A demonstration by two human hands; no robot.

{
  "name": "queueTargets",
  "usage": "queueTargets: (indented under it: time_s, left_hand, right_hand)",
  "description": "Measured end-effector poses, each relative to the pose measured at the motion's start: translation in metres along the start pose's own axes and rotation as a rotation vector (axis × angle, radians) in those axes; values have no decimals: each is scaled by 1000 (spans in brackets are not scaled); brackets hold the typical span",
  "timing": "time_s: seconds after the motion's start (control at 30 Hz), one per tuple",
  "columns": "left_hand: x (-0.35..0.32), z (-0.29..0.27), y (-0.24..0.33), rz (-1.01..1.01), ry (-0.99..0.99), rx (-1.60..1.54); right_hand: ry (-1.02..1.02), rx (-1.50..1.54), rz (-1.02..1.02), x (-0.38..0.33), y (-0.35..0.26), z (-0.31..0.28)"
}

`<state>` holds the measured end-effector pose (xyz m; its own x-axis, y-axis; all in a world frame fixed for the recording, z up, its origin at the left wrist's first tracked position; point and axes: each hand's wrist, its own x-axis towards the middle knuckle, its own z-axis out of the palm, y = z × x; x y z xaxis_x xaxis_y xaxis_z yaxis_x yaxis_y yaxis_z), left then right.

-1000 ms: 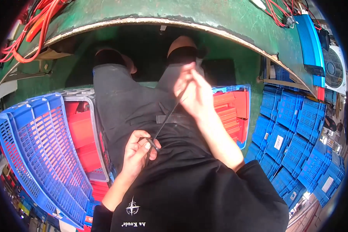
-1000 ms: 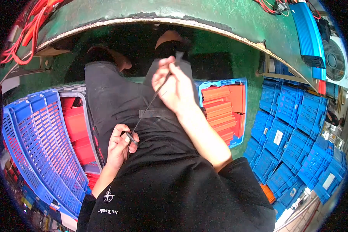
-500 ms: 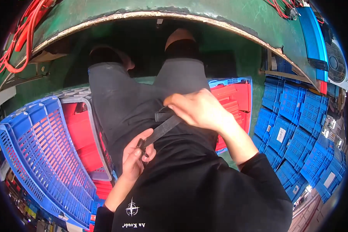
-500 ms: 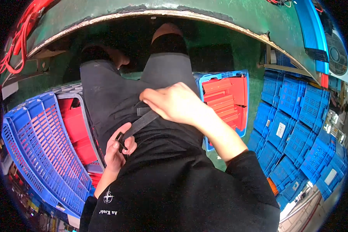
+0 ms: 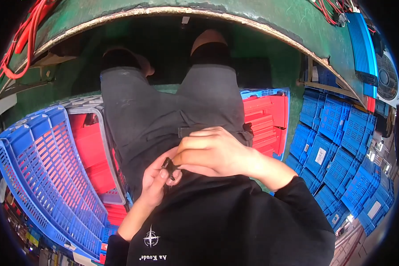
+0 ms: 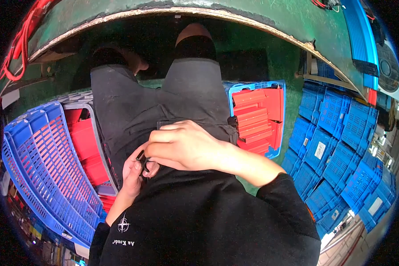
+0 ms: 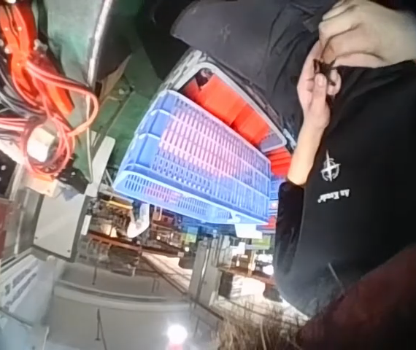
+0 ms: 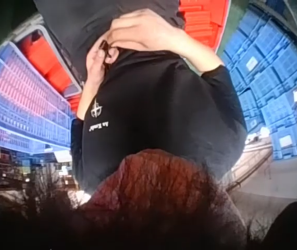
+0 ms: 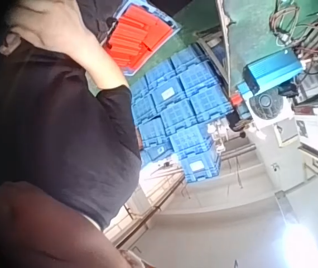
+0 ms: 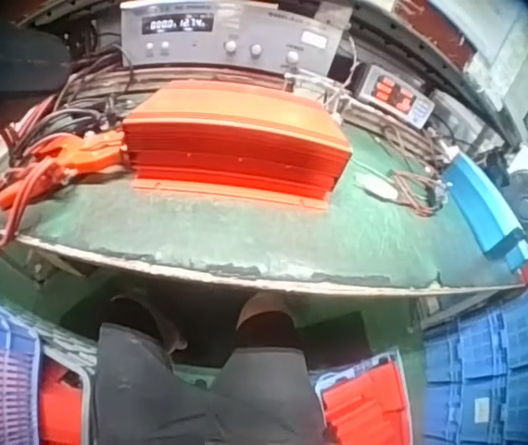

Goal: Assembling a black strap onto a small electronic component at a factory workbench.

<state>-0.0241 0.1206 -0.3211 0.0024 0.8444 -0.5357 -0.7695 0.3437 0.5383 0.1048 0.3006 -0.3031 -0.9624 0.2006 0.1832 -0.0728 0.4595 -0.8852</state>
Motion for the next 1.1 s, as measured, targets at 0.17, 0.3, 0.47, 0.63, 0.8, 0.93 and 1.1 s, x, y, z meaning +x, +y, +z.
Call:
queueTargets:
  time_s: [0.17, 0.3, 0.47, 0.63, 0.8, 0.93, 1.1]
  left_hand:
    - [1, 0, 0, 23, -48, 13]
    - [0, -2, -2, 16, -34, -18]
    - [3, -1, 3, 1, -67, -18]
    - [3, 1, 5, 0, -77, -18]
    - [0, -5, -2, -12, -65, -30]
    - [2, -6, 0, -29, -81, -23]
    - [2, -10, -2, -39, -103, 3]
  right_hand:
    - [75, 118, 186, -2, 2, 9]
    - [57, 115, 148, -1, 4, 12]
    - [30, 148, 102, -2, 7, 11]
    - [42, 230, 137, -2, 6, 14]
    - [108, 193, 231, -4, 6, 20]
    - [114, 164, 164, -4, 7, 20]
    - [-81, -42, 14, 2, 6, 6]
